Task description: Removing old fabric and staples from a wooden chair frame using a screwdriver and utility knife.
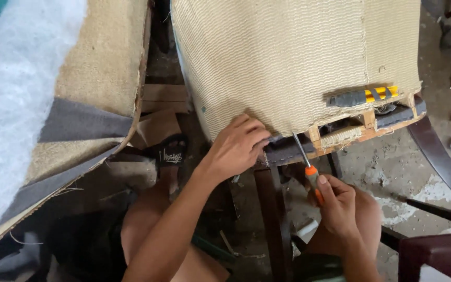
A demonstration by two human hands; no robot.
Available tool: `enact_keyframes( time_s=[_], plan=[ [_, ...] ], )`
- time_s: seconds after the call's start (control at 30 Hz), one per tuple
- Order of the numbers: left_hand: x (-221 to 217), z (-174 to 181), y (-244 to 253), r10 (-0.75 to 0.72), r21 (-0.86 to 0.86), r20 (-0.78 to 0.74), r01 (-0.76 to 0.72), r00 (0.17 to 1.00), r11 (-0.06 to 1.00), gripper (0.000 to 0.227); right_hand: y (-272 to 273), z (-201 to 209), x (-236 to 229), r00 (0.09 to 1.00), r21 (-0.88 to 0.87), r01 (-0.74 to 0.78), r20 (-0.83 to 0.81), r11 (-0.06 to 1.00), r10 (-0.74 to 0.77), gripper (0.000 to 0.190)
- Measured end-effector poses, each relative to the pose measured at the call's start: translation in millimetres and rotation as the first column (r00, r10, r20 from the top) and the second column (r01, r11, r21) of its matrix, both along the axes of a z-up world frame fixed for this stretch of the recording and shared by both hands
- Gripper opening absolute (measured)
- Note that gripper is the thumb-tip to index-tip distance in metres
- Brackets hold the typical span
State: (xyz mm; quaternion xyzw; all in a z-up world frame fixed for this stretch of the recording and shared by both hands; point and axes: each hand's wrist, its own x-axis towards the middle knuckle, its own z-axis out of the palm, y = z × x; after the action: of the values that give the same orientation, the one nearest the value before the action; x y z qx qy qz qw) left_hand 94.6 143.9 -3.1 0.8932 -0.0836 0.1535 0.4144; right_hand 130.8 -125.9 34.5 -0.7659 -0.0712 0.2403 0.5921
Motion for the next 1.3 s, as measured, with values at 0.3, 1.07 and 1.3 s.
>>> enact_keyframes(
  time_s=[0.3,1.07,1.3],
  plan=[
    [-18,-14,-19,0.007,0.165,0.267,-0.053,0.964,0.985,0.013,13,93,46,0.738,-0.559,-0.173,0.471,0.811,0.483,0.031],
    [-9,30,-29,-0.142,-0.648,-0.736,-0.629,0.662,0.429,0.041,65,112,110,0.097,-0.875,-0.208,0.426,0.437,0.9,0.028],
    [-18,5,-52,-0.004,-0.683,-0.629,-0.55,0.777,0.48,0.04,63,116,110,0.102,-0.875,-0.259,0.396,0.409,0.913,0.028]
  ],
)
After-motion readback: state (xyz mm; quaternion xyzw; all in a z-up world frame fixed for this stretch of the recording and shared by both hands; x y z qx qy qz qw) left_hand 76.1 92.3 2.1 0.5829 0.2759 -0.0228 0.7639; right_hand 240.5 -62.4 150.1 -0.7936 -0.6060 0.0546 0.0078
